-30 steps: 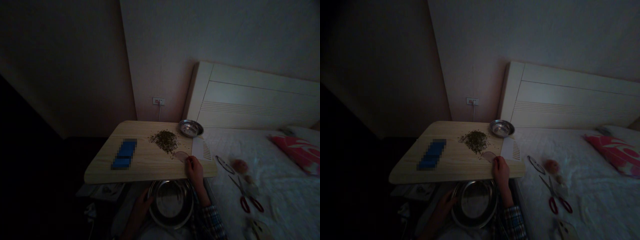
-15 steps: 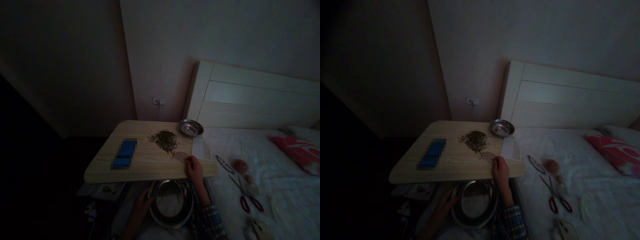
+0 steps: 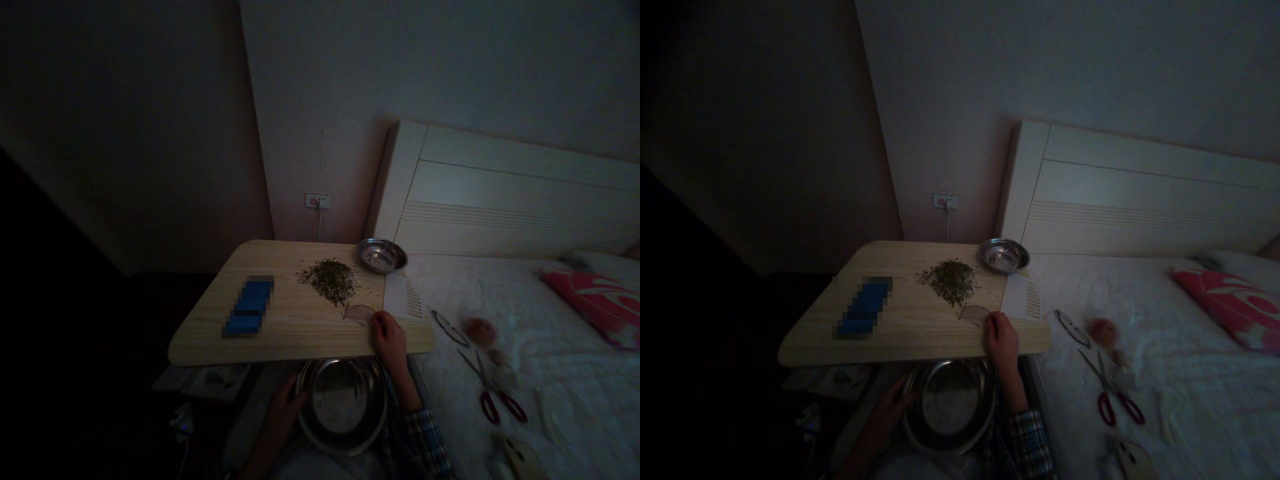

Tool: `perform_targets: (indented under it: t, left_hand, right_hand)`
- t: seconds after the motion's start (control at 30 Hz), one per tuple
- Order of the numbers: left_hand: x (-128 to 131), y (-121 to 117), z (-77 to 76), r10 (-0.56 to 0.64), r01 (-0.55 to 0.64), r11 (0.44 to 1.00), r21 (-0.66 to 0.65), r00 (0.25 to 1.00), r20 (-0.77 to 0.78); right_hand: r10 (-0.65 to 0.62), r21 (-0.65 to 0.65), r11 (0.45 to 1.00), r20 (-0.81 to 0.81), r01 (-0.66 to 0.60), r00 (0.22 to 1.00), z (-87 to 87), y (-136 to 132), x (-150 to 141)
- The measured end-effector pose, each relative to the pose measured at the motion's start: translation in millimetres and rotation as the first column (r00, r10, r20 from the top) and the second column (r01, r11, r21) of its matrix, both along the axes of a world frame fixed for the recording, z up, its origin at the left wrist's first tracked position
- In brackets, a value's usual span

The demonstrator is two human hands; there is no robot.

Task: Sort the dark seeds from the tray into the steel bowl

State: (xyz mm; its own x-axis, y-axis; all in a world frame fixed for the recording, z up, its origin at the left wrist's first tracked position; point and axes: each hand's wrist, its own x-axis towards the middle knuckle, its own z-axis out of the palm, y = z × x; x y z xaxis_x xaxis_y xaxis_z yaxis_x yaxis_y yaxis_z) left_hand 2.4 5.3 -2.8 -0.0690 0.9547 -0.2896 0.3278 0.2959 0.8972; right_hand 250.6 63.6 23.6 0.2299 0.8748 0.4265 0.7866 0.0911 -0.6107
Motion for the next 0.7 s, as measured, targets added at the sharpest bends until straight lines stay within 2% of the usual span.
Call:
perform_targets:
  t: [0.17, 0.33, 0.5, 0.7]
  left_hand:
    - [-1.3, -2.3, -2.0, 0.016, -0.016, 1.000, 0.003, 1.000, 0.018]
    - [-2.8, -2.6, -9.7, -0.040, 0.039, 0.999, 0.028, 0.999, 0.037]
    - [-3.1, 0.0, -10.2, -0.076, 0.073, 0.996, 0.046, 0.995, 0.065]
    - [-1.0, -1.1, -3.5, 0.002, -0.002, 1.000, 0.010, 1.000, 0.029]
  right_hand:
    - [0.020, -0.006, 1.000, -0.009, -0.020, 1.000, -0.8, 0.4, 1.3]
    - [0.027, 0.006, 1.000, -0.015, -0.026, 1.000, 0.1, -0.5, 1.4]
    - [0.029, 0.004, 1.000, -0.053, -0.029, 0.998, 0.3, -0.4, 2.0]
    - [0.020, 0.003, 1.000, -0.022, -0.020, 1.000, 0.3, 0.4, 2.6]
